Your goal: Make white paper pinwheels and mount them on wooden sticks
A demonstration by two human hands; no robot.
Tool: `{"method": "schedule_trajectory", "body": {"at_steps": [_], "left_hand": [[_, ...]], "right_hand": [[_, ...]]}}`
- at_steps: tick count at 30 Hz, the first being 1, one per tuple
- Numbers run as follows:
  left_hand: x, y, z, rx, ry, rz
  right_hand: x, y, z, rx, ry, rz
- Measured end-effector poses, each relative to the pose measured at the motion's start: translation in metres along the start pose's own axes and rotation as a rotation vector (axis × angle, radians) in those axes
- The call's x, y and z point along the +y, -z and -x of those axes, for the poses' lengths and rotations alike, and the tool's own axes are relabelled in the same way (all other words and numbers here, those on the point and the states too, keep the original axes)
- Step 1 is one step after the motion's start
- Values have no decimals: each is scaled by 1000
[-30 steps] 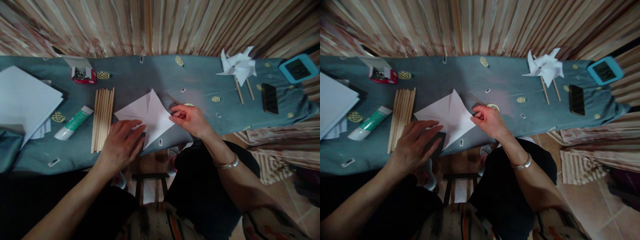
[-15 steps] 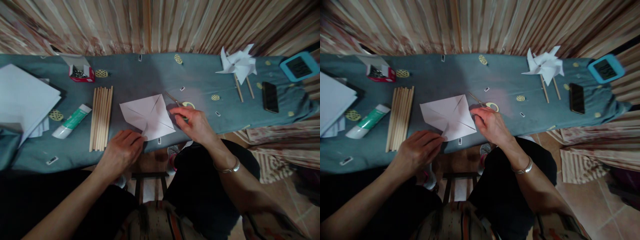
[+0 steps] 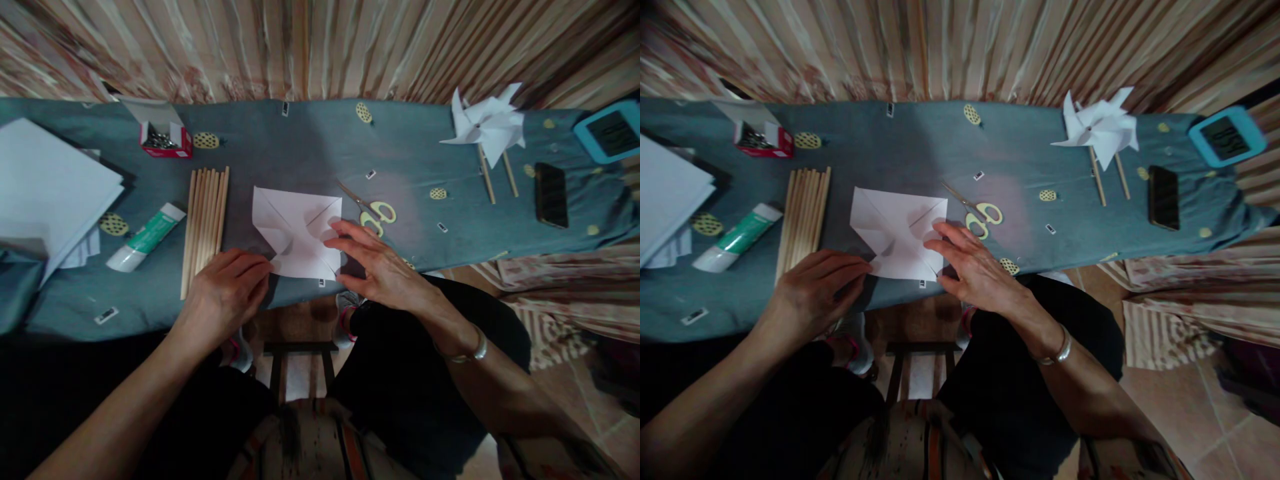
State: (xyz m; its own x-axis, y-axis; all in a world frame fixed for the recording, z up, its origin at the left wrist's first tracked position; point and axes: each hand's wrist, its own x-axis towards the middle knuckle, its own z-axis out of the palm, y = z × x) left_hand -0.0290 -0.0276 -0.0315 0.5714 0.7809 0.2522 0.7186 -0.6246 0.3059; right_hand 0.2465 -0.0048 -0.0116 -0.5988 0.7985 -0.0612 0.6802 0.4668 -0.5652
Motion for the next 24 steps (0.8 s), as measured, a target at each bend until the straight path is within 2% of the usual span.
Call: {"method": "schedule_trajectory", "body": {"at_steps": [6, 16, 24], "left_hand": [[-2, -1, 0, 48, 25, 64], [3, 4, -3, -23, -2, -45], [4, 2, -2, -26, -6, -53]], "right_hand": [[-3, 0, 2, -17, -8, -12], [-8, -2, -4, 80, 4, -197], [-8, -4, -11, 68, 26, -245]]}}
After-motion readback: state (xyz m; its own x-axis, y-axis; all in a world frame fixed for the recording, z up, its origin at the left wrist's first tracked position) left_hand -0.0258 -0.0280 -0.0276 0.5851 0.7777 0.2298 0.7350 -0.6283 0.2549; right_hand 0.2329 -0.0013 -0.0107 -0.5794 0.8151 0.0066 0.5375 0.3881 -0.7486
